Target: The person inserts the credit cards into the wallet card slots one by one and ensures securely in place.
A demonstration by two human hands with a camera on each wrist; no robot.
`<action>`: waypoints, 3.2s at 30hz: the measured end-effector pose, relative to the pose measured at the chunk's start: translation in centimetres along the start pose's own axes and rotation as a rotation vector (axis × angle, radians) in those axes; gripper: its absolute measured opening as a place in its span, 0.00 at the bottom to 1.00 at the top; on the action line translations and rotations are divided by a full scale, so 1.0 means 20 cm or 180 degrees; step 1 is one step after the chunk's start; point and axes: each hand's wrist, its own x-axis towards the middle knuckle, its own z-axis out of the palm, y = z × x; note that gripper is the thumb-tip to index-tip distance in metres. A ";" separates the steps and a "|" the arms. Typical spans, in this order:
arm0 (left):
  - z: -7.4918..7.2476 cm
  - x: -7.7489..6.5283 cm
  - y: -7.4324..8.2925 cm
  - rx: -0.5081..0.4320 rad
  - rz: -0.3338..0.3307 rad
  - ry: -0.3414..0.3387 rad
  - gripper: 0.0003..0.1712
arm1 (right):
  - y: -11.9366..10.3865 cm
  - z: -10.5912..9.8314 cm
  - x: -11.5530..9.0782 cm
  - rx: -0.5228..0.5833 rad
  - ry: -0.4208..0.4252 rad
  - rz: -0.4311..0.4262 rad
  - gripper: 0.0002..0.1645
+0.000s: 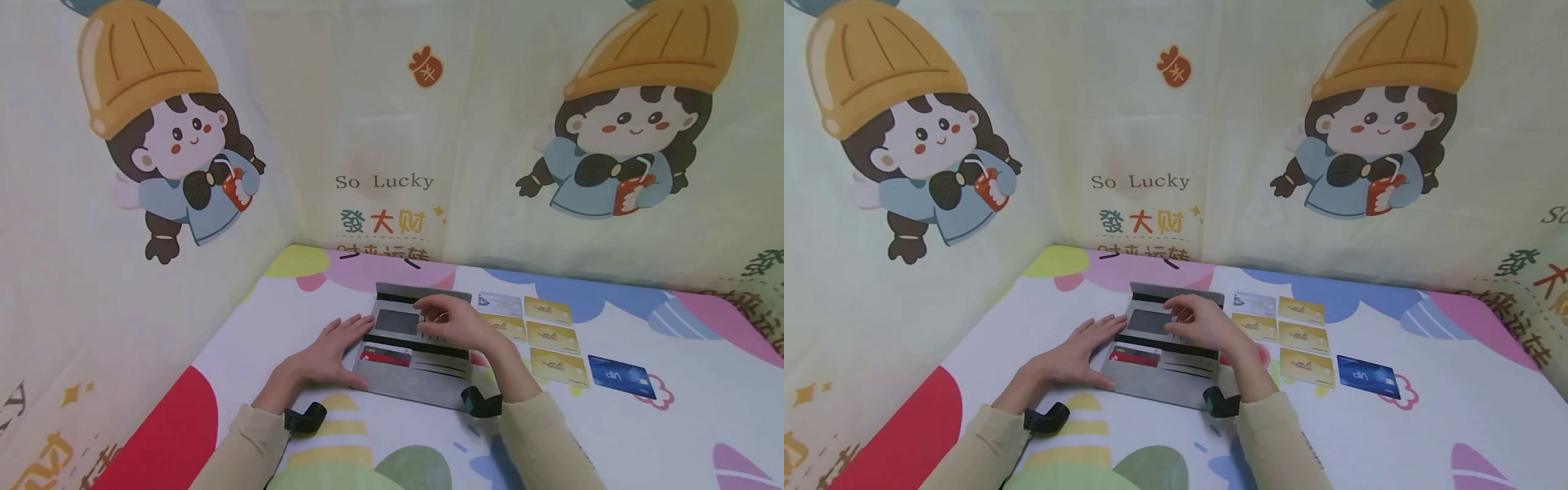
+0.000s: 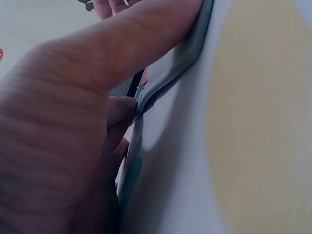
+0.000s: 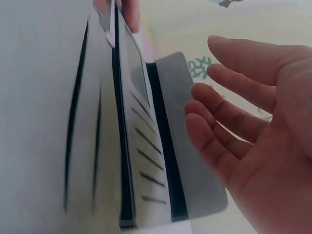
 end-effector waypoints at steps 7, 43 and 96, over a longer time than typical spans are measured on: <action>0.00 -0.02 0.00 0.0018 0.0043 0.0030 0.62 | 0.03 -0.06 -0.04 0.0079 0.0017 0.0003 0.23; 0.02 -0.02 0.04 0.0011 0.0043 0.0038 0.61 | 0.23 -0.24 -0.35 -0.0095 0.0067 0.0425 0.27; 0.02 -0.02 0.04 0.0006 0.0017 0.0045 0.62 | 0.26 -0.22 -0.41 -0.0727 -0.0002 0.1060 0.30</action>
